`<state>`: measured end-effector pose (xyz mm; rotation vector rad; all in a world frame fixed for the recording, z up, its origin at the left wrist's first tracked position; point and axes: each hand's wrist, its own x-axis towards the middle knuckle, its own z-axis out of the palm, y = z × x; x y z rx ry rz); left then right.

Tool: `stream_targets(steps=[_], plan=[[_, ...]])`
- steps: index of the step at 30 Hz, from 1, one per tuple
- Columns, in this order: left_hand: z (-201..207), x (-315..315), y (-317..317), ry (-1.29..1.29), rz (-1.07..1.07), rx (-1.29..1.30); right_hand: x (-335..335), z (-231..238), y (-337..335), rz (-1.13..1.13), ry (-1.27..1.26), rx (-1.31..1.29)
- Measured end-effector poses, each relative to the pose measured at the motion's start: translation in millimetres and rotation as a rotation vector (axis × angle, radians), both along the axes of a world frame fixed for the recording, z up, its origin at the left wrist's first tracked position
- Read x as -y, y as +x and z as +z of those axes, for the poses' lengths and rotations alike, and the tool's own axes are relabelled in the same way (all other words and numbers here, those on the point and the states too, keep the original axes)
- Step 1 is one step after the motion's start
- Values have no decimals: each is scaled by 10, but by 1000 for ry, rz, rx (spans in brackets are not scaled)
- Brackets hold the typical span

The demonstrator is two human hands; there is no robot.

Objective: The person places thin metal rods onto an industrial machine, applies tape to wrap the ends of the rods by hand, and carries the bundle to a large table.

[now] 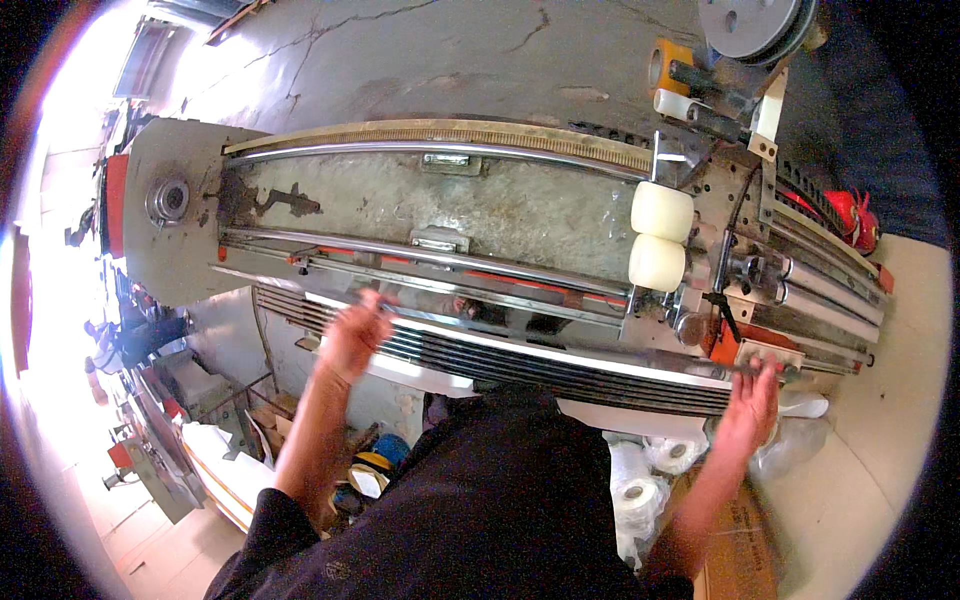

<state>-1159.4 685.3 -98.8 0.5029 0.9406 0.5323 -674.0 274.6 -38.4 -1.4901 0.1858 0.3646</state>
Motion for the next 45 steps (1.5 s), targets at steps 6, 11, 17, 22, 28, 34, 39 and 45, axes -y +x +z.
stream_targets(steps=[6, 11, 17, 22, 28, 34, 39, 45], plan=[[-517, 1313, 214, -314, -100, -145, 1540, -794, 358, -19, -165, -136], [-934, 1491, 397, -261, -122, -246, 1996, -1387, 535, -23, -202, -251], [-1194, 1305, 500, -188, -151, -368, 1684, -1608, 592, -76, -225, -239], [-1221, 1319, 561, -154, -211, -362, 1856, -1807, 874, -104, -349, -244], [-1251, 1296, 515, 14, -269, -473, 1659, -1700, 667, 16, -537, -223], [-1317, 1032, 173, 47, -335, -381, 1157, -1442, -197, 174, -698, -63], [-1289, 771, -296, 61, -430, -337, 275, -1308, -1494, 477, -546, 7], [-2073, -250, -2299, 453, 161, -886, -1124, -990, -2950, 1038, -565, 139]])
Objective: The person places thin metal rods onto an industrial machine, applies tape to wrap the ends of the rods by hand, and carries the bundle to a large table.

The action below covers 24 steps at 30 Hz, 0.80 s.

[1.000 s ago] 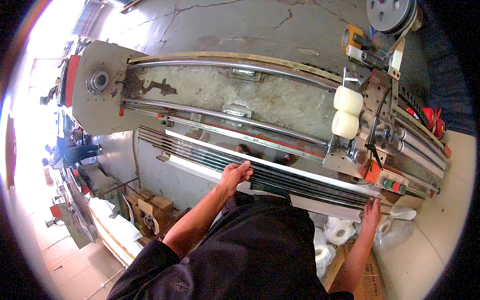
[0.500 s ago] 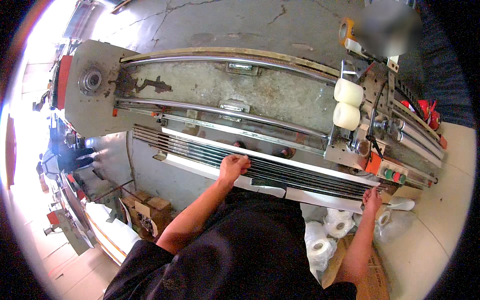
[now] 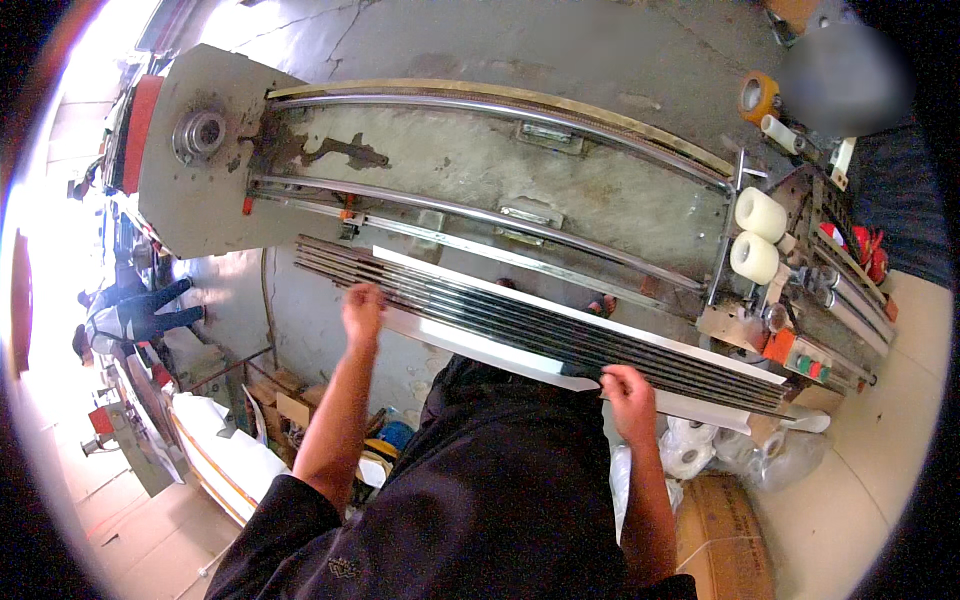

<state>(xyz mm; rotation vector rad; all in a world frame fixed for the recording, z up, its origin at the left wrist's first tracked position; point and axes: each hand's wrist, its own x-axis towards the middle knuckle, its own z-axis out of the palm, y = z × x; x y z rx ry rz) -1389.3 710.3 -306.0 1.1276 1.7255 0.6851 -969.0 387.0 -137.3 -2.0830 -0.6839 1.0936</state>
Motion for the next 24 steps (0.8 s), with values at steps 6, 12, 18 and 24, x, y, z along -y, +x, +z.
stream_targets(steps=[6, 12, 18, 24], plan=[[-765, -863, -1919, 20, -41, -701, -756, -252, -711, 391, 84, 171], [-179, -940, -1204, -426, 54, 77, -1014, -375, -999, 521, 108, 476], [169, -871, -1316, -392, 130, 229, -1122, -470, -1187, 713, 133, 619], [617, -611, -1445, -205, 121, 325, -1113, -396, -1011, 919, 63, 468]])
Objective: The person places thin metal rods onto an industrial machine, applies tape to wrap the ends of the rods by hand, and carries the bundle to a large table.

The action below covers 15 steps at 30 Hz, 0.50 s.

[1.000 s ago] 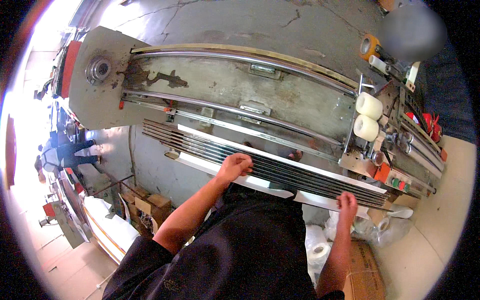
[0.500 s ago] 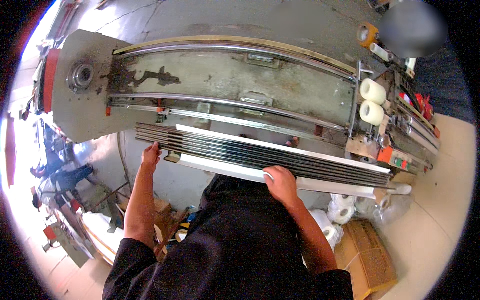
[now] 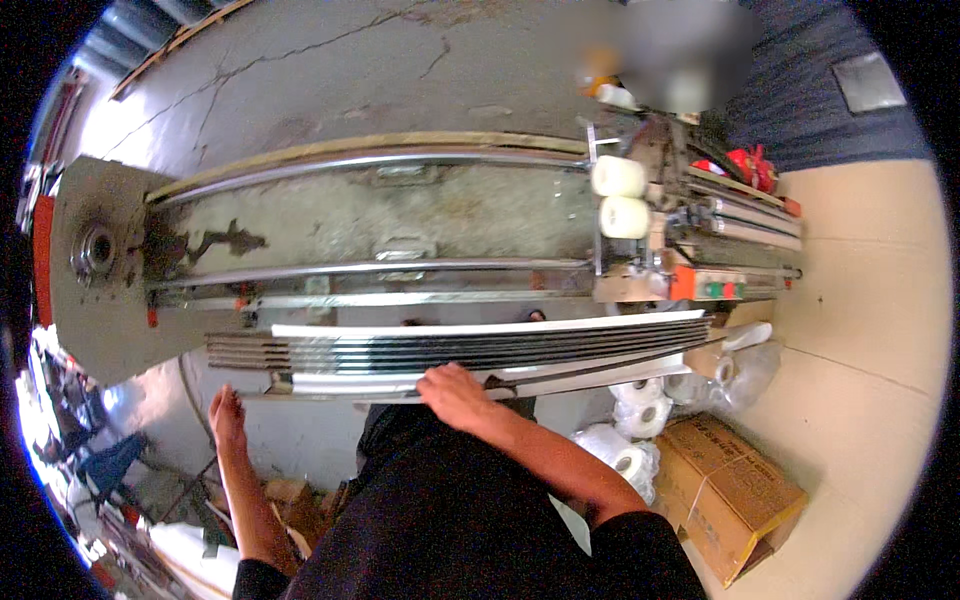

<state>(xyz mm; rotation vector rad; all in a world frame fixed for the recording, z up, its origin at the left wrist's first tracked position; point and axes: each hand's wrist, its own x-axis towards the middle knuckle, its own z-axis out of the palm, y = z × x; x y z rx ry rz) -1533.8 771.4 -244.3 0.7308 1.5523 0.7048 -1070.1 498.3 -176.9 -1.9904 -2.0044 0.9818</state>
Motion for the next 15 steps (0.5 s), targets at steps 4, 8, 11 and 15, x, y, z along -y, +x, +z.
stream_targets(steps=[4, 8, 11, 15], plan=[[376, 275, 403, 134, -27, -34, 258, 509, 322, -69, 170, -69], [616, 610, 1311, 173, -30, 137, 613, 1246, 1048, -68, 293, 110], [1029, 917, 2121, 113, -47, 167, 894, 1658, 1731, -137, 366, 247], [1137, 1166, 2920, 141, -35, 183, 1095, 1976, 2660, -179, 517, 402]])
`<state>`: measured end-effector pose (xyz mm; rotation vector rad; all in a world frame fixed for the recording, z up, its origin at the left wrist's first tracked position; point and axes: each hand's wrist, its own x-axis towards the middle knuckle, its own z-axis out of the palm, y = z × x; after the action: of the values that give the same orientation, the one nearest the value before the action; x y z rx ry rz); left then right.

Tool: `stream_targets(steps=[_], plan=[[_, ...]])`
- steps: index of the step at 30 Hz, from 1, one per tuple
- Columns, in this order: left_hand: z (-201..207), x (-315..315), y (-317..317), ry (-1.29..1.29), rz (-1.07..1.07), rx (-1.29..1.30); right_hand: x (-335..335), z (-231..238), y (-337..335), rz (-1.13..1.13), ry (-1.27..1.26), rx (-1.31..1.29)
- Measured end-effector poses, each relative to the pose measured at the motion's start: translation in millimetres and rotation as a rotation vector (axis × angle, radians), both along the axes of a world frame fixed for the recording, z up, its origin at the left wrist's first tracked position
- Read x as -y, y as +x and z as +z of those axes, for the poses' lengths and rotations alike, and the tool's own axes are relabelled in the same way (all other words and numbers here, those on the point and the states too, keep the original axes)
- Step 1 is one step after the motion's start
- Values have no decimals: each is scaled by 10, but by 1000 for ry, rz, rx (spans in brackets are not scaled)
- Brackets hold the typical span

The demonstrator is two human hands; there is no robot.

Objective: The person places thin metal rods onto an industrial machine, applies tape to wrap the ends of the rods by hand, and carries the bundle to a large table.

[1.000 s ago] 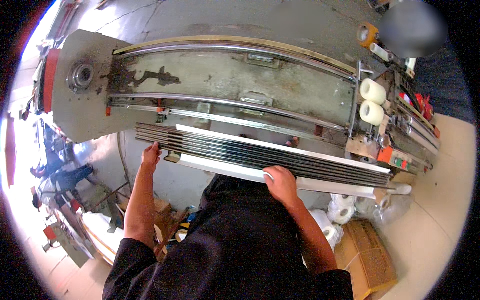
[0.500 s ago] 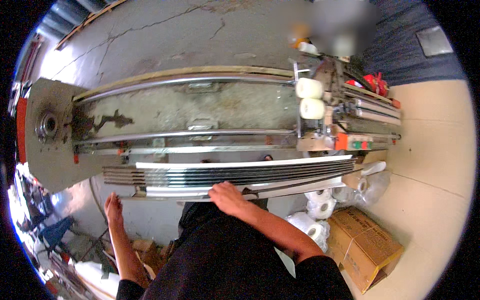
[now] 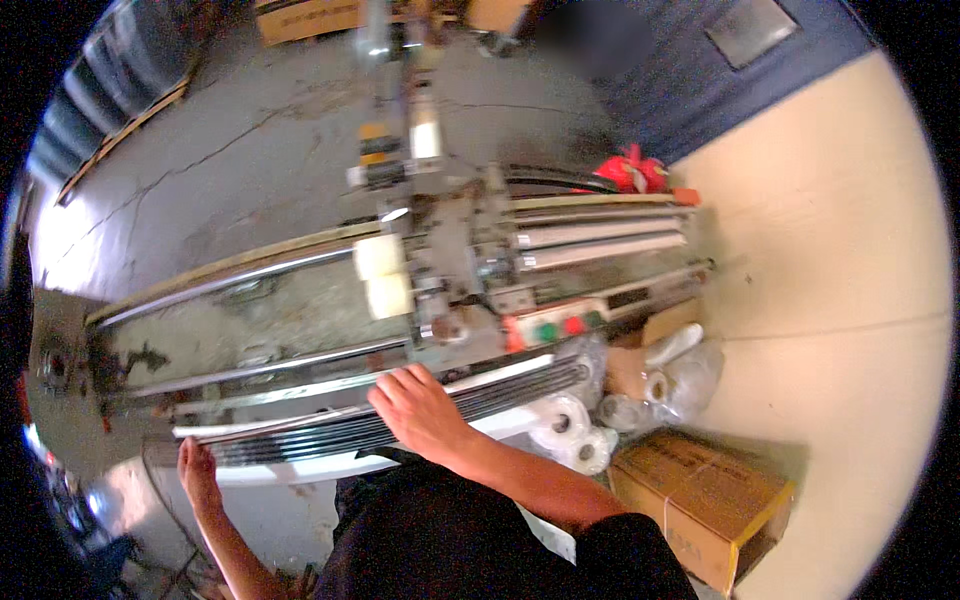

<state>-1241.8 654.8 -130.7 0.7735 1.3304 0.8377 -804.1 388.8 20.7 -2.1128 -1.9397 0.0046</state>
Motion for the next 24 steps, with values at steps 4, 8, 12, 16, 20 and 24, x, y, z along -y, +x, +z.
stream_targets(steps=[4, 8, 12, 16, 20, 24], plan=[[261, 114, 724, 95, -39, 136, 79, 178, 880, -25, 57, 47], [602, 76, 1402, 133, -29, 109, 56, 81, 1489, -48, 163, 9], [627, -169, 1664, 155, -80, 38, -20, -43, 1845, -46, 121, -51], [772, -367, 2200, 136, 88, -70, -187, -108, 2045, -69, 161, -56], [583, -655, 2397, 130, -10, -39, -342, -191, 2180, -95, 117, -110], [444, -767, 2496, 81, -25, -80, -417, -355, 2234, -123, 115, -147]])
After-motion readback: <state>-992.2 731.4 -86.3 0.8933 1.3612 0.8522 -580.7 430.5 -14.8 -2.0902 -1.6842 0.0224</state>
